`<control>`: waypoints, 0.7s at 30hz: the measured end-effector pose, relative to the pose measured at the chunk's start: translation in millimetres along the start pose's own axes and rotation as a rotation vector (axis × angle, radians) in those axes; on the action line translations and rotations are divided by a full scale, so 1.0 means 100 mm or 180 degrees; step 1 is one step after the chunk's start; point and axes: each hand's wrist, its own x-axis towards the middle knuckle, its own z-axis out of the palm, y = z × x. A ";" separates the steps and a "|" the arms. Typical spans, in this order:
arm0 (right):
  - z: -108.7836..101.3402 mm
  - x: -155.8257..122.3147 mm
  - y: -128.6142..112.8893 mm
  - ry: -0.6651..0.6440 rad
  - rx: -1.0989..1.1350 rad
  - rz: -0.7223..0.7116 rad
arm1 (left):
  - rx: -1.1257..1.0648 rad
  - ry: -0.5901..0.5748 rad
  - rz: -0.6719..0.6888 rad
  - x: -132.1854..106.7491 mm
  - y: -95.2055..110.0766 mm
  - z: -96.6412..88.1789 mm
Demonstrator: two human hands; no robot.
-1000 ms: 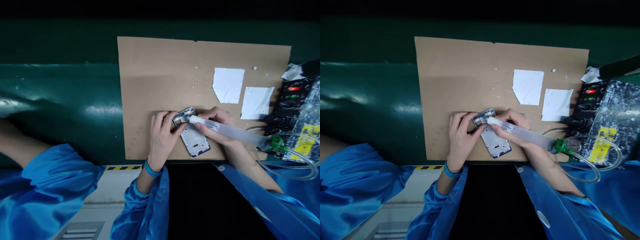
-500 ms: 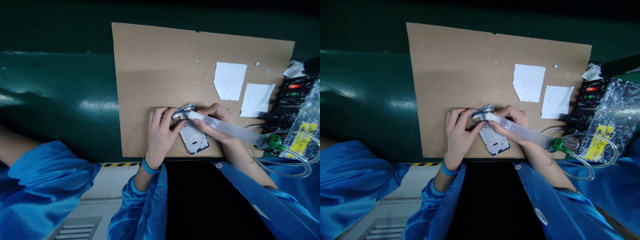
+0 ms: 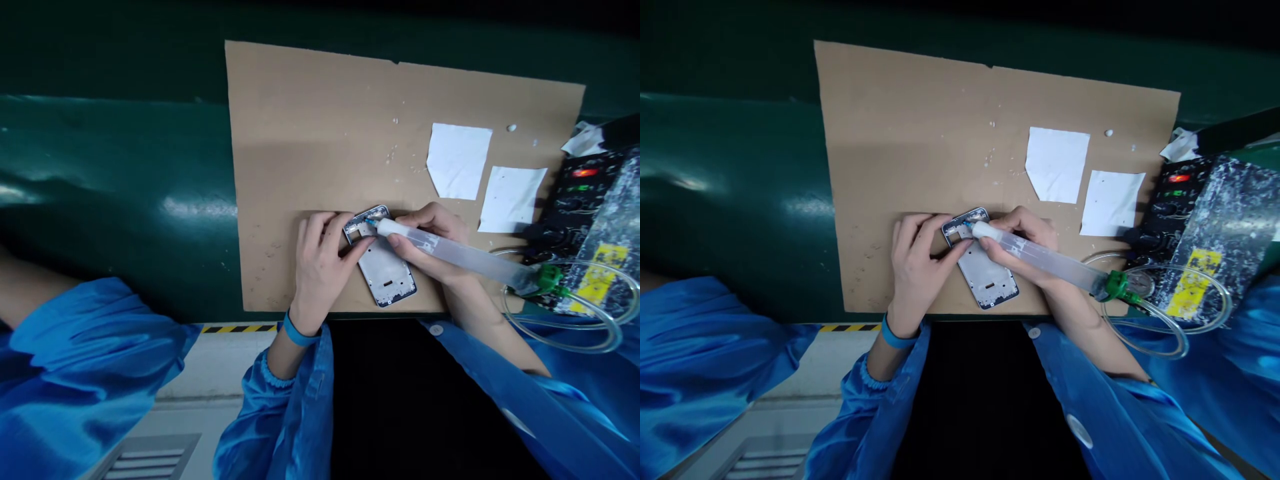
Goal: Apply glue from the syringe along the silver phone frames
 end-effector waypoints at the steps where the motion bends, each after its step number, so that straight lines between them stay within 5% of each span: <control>1: 0.00 0.00 0.01 0.0026 0.0036 -0.0039 | 0.0007 -0.0007 -0.0008 0.00 0.00 0.00; 21: 0.02 -0.06 0.09 0.0240 0.0009 -0.0047 | -0.0055 0.0017 -0.0017 0.00 -0.01 0.02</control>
